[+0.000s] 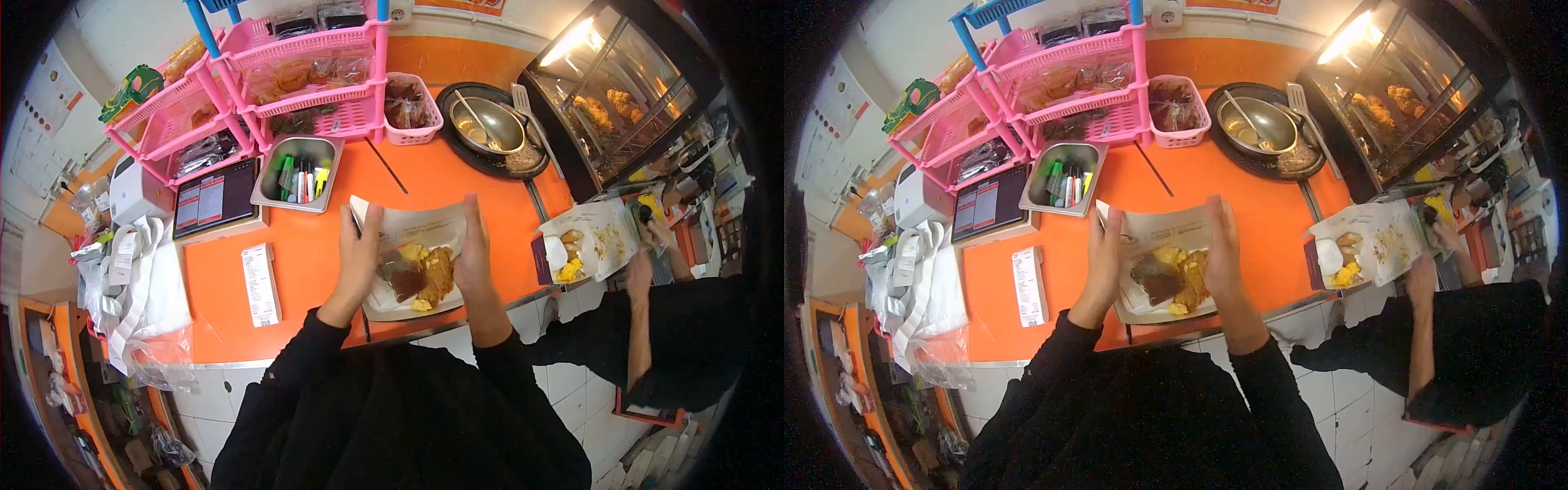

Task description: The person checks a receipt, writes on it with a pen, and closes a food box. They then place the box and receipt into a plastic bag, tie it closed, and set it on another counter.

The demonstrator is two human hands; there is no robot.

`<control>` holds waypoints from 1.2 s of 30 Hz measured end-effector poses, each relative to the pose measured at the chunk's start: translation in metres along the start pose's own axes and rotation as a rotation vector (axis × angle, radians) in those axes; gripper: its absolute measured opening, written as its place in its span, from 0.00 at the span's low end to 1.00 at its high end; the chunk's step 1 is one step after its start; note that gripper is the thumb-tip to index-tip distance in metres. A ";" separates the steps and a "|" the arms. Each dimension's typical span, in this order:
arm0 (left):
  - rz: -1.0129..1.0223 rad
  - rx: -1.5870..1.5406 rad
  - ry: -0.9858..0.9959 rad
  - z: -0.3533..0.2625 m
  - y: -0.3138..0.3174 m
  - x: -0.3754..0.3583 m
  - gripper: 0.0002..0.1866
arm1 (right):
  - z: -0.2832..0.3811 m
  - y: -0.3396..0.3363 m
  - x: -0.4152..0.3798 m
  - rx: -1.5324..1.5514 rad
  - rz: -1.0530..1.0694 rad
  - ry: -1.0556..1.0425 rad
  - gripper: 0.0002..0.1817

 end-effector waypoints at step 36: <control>0.439 0.691 -0.022 -0.015 -0.017 -0.076 0.31 | 0.021 -0.053 -0.061 -0.734 0.584 -0.058 0.27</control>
Point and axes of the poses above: each hand's wrist, its own x-axis towards the middle knuckle, its own y-axis out of the palm, z = x × y, the point moved 8 cm from there along x, towards the middle knuckle, and after that the axes turned 7 degrees about -x, right-handed, at the moved point
